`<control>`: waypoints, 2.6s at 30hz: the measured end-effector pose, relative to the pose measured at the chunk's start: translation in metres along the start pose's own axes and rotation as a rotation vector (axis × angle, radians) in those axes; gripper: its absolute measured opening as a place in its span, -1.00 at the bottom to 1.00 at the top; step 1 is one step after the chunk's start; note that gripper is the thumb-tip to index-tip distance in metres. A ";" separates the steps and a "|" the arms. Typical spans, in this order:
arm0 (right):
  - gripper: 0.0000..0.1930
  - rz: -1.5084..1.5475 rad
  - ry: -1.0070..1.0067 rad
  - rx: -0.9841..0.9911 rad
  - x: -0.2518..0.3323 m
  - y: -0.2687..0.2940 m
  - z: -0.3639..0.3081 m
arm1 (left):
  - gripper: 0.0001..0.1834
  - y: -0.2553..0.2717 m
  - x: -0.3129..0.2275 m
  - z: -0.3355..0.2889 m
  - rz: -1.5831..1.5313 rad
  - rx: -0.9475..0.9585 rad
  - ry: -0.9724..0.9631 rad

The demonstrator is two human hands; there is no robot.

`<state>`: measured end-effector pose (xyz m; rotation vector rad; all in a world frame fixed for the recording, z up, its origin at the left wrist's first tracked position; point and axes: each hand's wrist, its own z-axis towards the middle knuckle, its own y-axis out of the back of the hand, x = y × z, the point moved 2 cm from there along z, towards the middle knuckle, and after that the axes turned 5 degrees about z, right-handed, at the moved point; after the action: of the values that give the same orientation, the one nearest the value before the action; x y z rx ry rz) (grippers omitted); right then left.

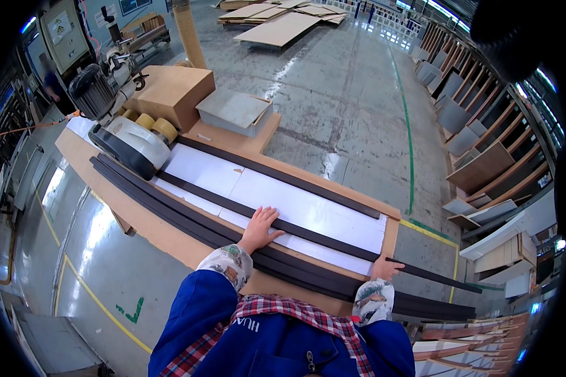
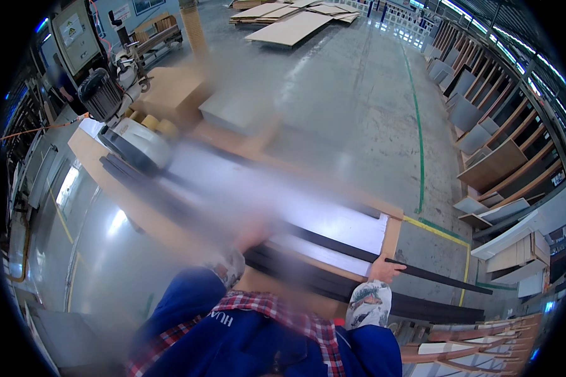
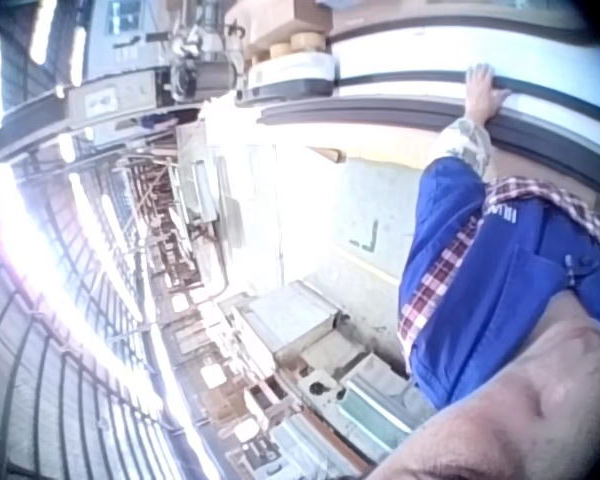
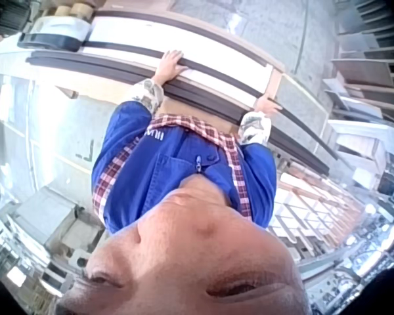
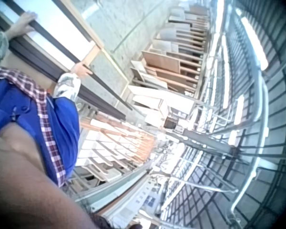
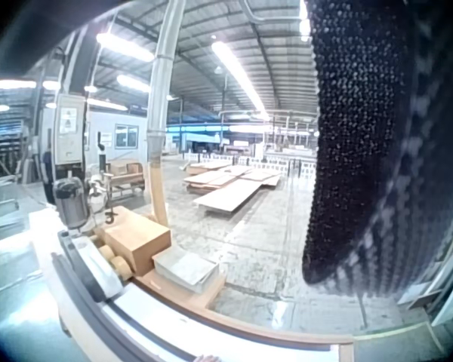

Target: The person aligns long dark trim pieces along the edges of a white panel on a workbench. They repeatedly pick up trim pieces from a nearby rack and place them on the panel, adjusting their positions by hand.

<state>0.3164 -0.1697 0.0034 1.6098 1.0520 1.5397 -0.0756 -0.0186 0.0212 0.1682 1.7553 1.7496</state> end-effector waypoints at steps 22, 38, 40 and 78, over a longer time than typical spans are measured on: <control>-0.05 -0.005 0.025 -0.104 -0.008 -0.015 0.010 | -0.32 -0.005 0.006 -0.002 -0.073 -0.067 -0.043; -0.08 -0.002 0.015 -0.132 -0.005 -0.010 0.006 | -0.26 -0.018 0.012 0.000 -0.027 -0.160 -0.101; -0.08 -0.003 0.012 -0.119 -0.004 -0.008 0.006 | -0.20 -0.019 0.013 -0.001 0.000 -0.184 -0.059; -0.43 0.859 -0.382 -0.051 -0.089 -0.050 0.198 | -0.05 -0.037 -0.002 0.033 0.238 -0.051 0.098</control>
<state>0.5103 -0.2136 -0.0981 2.3559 0.0819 1.6144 -0.0438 0.0043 -0.0096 0.2833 1.8195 1.9998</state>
